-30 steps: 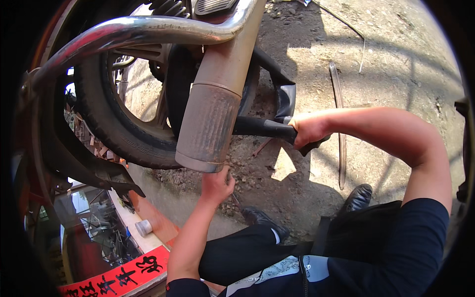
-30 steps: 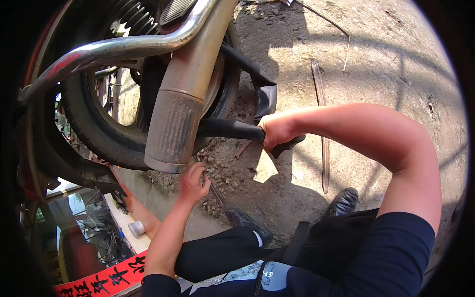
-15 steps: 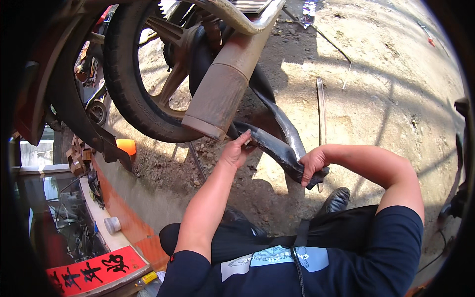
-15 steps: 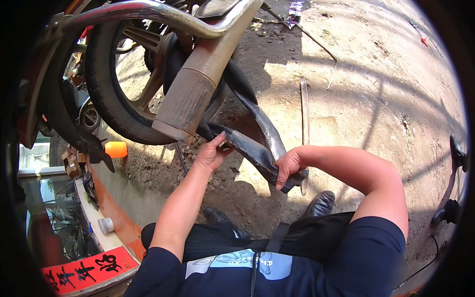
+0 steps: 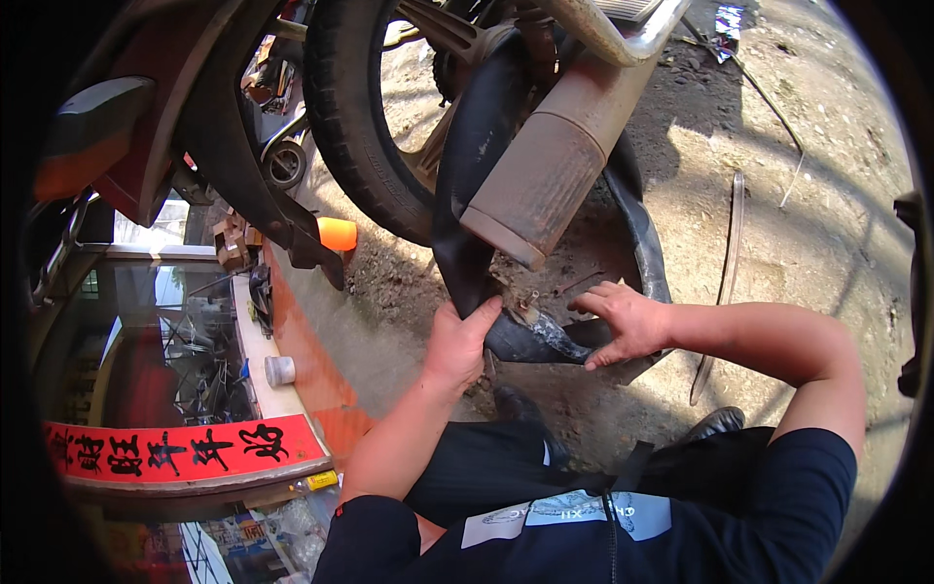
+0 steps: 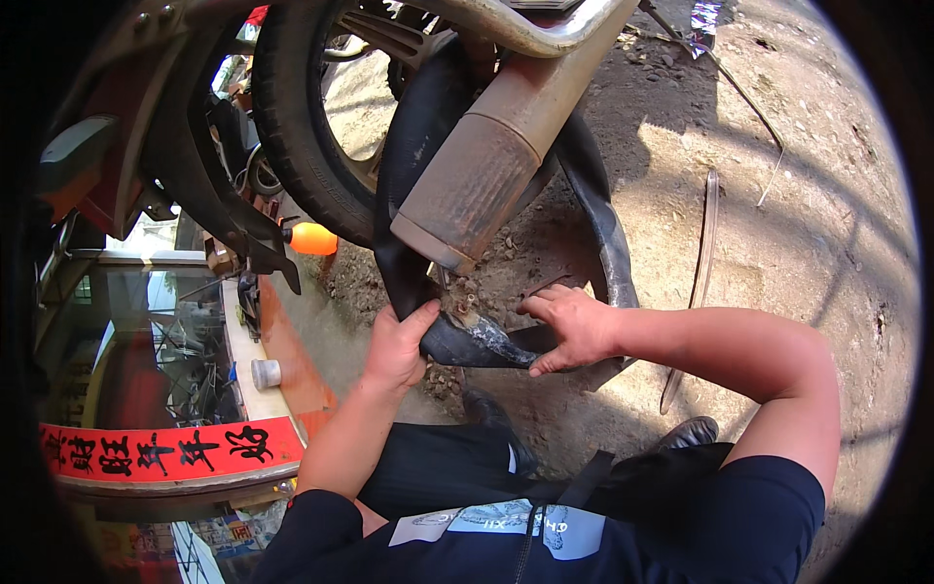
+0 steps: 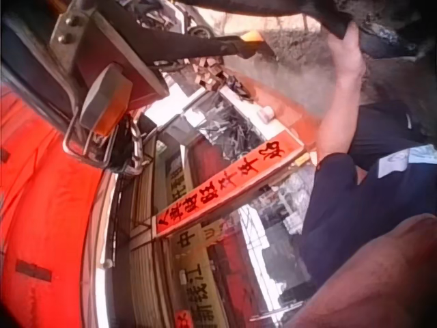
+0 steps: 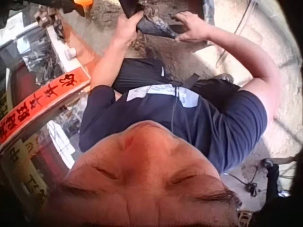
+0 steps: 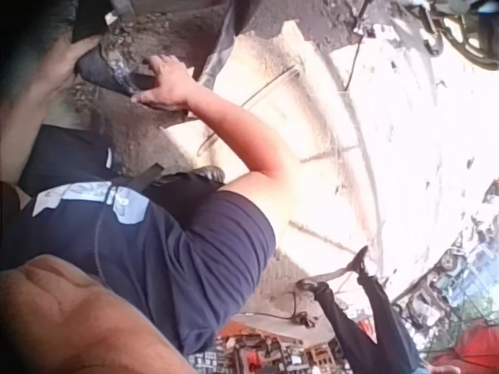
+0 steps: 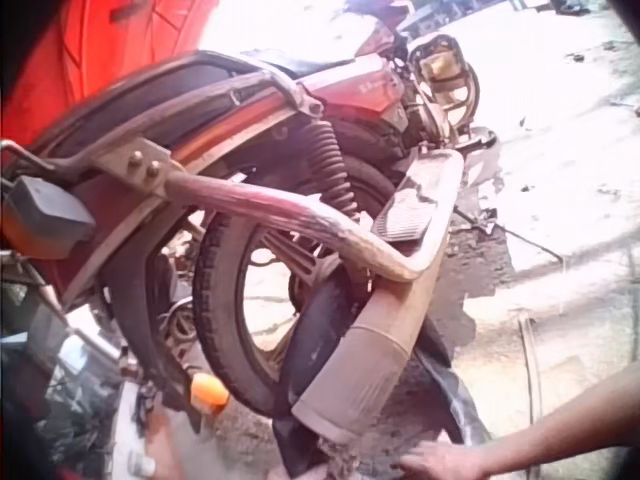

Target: The person uses a tire iron to pry the rear tire off a motorcycle rim. They repeatedly lever the bead away from the rim, rotate the wheel, and work the tire off until the inner tube is removed and held in hand.

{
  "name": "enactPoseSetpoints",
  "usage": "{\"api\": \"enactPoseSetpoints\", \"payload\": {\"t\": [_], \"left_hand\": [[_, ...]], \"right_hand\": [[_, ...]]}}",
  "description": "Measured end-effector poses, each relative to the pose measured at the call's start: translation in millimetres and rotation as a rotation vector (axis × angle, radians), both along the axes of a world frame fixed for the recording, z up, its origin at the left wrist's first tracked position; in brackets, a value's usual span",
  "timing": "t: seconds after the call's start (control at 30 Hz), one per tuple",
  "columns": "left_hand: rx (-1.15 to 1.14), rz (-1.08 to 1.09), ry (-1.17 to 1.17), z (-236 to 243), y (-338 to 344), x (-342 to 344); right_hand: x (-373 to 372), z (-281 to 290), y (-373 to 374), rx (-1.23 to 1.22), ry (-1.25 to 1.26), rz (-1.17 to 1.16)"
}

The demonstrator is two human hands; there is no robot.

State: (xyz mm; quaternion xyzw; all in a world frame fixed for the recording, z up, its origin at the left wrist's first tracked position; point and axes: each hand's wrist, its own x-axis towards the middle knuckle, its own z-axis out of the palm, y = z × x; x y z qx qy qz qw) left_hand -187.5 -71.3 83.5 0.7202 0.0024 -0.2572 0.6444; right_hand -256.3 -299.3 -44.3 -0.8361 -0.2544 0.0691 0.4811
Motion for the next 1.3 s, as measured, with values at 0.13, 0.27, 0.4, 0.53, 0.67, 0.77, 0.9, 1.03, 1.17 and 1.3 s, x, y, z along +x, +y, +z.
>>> {"api": "enactPoseSetpoints", "payload": {"t": [0.13, 0.27, 0.4, 0.53, 0.67, 0.77, 0.9, 1.03, 1.17, 1.3], "left_hand": [[-0.007, 0.013, -0.023, 3, -1, -3], [-0.043, 0.037, -0.030, 4, 2, -5], [-0.096, 0.135, -0.144, 48, 5, -1], [-0.301, 0.054, -0.460, 73, 14, 2], [-0.437, 0.040, -0.117, 46, 6, -19], [-0.580, -0.418, 0.417, 36, -1, -35], [-0.100, -0.340, 0.018, 41, -10, -41], [-0.358, -0.491, 0.080, 44, 2, -37], [-0.483, -0.334, 0.243, 75, -24, -51], [-0.697, -0.294, 0.271, 92, -24, -58]], "right_hand": [[8, 21, 32, 0.404, 0.230, 0.010], [8, 29, 44, 0.579, 0.399, 0.006], [14, 77, 53, 0.669, 0.427, 0.077], [16, 127, 53, 0.788, 0.347, 0.085], [-6, 118, 50, 0.872, 0.414, 0.154], [-10, 106, 64, 0.697, 0.124, 0.063], [-9, 89, 50, 0.402, 0.146, 0.124], [5, 3, -13, 0.226, -0.048, -0.197], [16, -115, -94, 0.179, 0.982, -0.659], [6, -185, -64, 1.111, 1.285, -0.399]]}}
